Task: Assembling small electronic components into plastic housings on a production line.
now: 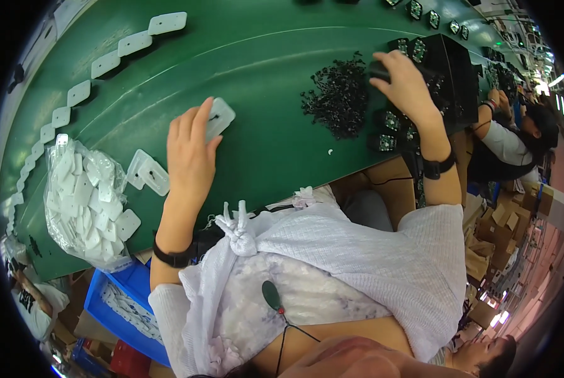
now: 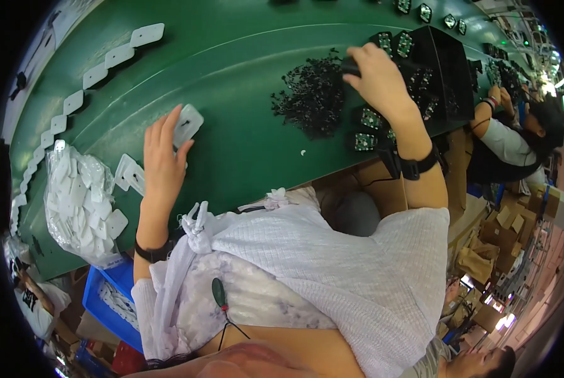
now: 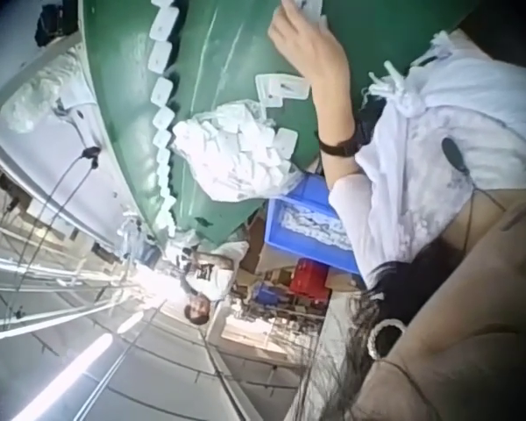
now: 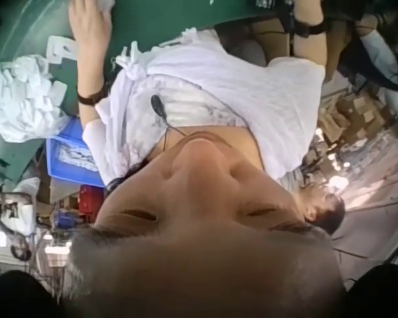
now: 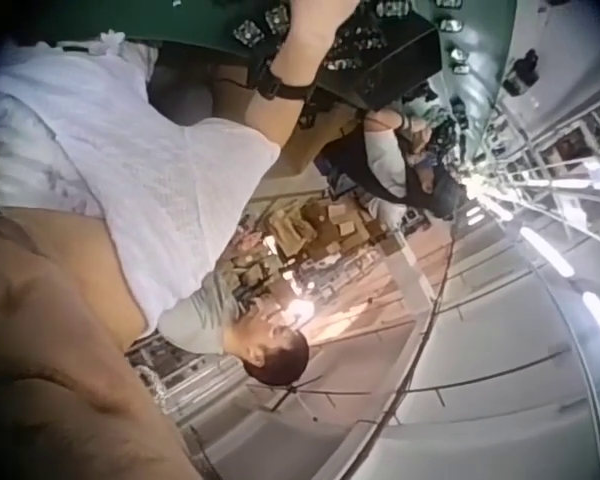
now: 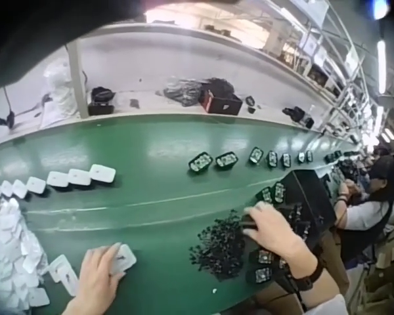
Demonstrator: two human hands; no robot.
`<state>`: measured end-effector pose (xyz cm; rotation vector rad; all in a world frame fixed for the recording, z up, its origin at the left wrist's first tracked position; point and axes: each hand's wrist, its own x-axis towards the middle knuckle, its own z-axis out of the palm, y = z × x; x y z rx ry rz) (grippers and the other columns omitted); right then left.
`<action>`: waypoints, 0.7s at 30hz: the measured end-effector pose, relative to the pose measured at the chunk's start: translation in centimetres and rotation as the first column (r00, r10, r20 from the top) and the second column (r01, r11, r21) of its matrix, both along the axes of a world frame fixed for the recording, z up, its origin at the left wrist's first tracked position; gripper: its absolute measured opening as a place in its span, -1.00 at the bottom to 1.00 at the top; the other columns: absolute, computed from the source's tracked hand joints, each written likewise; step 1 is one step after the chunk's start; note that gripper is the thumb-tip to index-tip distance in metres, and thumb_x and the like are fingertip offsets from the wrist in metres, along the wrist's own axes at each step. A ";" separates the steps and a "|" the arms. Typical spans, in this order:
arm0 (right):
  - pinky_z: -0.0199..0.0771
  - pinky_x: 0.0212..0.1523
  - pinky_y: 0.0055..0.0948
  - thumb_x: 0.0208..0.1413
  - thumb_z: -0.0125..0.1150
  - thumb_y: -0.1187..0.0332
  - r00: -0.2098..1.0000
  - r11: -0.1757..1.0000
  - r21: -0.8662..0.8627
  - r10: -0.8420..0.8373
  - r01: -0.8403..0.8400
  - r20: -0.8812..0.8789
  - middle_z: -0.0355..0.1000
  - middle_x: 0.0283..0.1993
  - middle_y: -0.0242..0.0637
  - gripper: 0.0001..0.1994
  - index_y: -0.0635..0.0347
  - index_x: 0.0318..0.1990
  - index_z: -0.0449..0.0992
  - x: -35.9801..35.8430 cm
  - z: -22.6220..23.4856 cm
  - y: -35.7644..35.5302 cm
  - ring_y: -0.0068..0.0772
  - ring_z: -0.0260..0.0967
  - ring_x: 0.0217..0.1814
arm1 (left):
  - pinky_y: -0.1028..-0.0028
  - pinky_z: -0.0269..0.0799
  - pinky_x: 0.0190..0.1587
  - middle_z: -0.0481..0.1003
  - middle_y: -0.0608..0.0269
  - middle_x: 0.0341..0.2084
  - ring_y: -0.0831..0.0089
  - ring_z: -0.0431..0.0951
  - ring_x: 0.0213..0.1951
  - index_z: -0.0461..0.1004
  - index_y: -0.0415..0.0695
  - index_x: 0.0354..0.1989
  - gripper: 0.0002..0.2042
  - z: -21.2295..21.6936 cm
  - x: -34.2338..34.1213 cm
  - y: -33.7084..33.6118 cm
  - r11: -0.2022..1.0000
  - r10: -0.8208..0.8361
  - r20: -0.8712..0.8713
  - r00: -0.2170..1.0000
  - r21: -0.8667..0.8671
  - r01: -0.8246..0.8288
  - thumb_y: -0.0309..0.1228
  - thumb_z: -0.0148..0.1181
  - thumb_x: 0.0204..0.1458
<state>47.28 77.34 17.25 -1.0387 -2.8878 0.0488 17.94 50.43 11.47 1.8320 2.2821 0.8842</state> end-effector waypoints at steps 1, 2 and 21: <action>0.40 -0.01 -0.29 -0.03 0.35 0.42 0.993 0.999 -0.031 -0.011 0.008 -0.116 0.36 -0.09 -0.18 -0.58 0.17 0.04 0.45 -0.9 0.9 -0.6 -0.07 0.36 0.01 | 0.19 0.34 0.05 0.40 0.00 -0.01 0.01 0.39 -0.01 0.30 -0.14 0.22 -0.31 -0.4 -0.1 0.6 1.000 -0.026 0.007 1.000 0.013 0.026 -0.64 0.33 -0.21; 0.40 -0.01 -0.32 0.00 0.32 0.43 0.973 0.998 -0.065 -0.024 0.010 -0.230 0.37 -0.07 -0.18 -0.60 0.16 0.05 0.45 -2.1 1.6 -1.1 -0.08 0.36 0.04 | 0.20 0.35 0.05 0.40 0.01 -0.02 0.02 0.40 -0.02 0.30 -0.15 0.21 -0.32 -0.6 -0.3 1.0 0.998 -0.050 0.014 0.999 0.025 0.049 -0.65 0.33 -0.21; 0.47 0.03 -0.30 -0.03 0.35 0.48 0.859 0.871 -0.200 0.357 -0.448 -0.368 0.50 -0.01 -0.17 -0.62 0.23 0.00 0.51 -14.3 -1.3 -6.6 -0.11 0.44 0.02 | 0.23 0.33 0.13 0.47 0.17 0.01 0.15 0.42 0.06 0.36 -0.16 0.14 -0.45 -0.9 -1.6 2.0 0.988 -0.056 0.197 0.979 0.152 0.026 -0.63 0.26 -0.13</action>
